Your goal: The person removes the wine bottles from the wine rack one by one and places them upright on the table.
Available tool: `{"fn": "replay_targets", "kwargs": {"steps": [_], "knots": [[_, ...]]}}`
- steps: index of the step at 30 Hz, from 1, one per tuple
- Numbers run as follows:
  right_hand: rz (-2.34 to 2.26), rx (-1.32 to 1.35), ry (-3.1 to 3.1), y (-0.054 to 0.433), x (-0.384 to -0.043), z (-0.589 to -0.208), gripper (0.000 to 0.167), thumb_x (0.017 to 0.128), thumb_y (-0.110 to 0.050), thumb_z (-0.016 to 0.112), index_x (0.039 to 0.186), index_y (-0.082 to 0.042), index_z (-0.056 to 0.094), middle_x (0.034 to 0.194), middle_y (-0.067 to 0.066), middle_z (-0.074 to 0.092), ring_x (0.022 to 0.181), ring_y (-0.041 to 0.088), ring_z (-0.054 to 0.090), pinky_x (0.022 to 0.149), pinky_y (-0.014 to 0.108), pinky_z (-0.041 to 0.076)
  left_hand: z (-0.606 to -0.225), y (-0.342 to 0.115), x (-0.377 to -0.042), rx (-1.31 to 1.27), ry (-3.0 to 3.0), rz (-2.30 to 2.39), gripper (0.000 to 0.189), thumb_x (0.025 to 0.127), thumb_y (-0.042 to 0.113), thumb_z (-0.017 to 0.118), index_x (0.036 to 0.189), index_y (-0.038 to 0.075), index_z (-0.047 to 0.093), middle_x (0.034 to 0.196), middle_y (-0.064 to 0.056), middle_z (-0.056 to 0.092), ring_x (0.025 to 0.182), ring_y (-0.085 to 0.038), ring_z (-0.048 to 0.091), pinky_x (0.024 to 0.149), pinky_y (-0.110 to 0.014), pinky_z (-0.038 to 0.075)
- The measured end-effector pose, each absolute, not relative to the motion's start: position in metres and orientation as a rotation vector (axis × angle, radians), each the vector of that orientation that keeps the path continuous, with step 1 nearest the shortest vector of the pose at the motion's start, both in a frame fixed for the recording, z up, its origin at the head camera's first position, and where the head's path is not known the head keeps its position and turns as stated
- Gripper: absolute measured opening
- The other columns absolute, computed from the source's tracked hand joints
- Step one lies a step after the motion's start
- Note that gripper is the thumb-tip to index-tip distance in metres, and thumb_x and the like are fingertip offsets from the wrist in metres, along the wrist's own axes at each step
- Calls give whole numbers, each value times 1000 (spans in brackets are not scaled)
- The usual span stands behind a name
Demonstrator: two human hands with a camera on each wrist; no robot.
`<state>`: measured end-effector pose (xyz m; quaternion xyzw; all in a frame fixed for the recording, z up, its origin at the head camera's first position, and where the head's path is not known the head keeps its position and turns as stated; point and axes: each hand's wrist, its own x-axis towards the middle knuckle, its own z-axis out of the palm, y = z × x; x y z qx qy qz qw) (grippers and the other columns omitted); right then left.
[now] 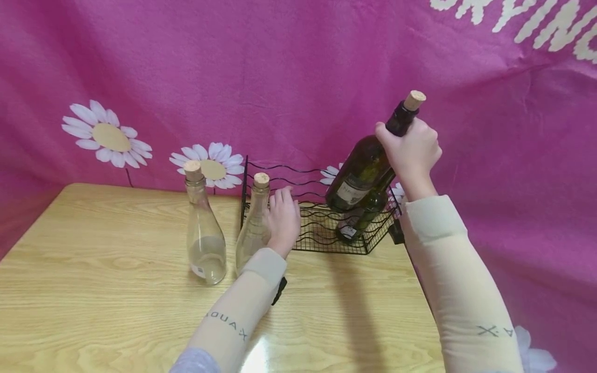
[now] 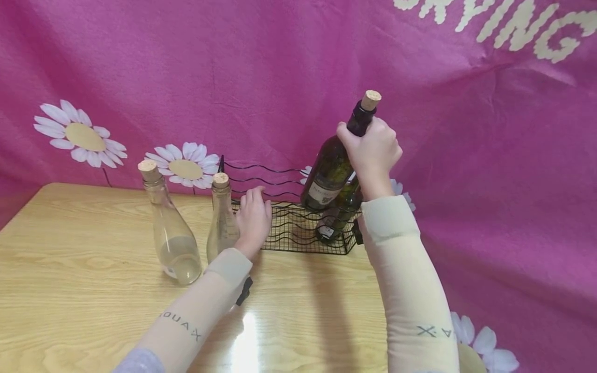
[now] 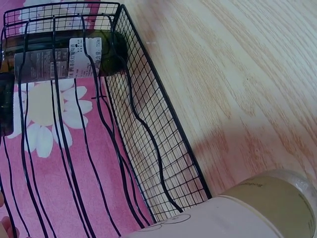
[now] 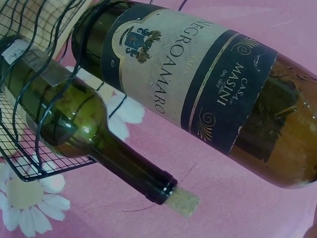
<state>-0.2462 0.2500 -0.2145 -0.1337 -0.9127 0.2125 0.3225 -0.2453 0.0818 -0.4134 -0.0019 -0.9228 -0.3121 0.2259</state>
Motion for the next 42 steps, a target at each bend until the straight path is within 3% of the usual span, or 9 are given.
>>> {"fn": "replay_targets", "kwargs": {"steps": [26,42], "knots": [[566,-344,-2429,262,-231,-181,47,72,-55,52,81,-9,58,83,13,62,84,32,57,74,48,39,-406,85,-241,3,-2588,-887,28,90,20,53,117,13,49,112,-4,52,101,-23,47,78,-37,39],[516,-343,-2524,266,-215,-183,53,73,-57,50,84,-6,59,85,15,62,86,32,56,73,50,37,-405,91,-236,14,-2565,-910,32,86,14,54,117,13,48,113,-4,51,104,-23,46,71,-37,43]]}}
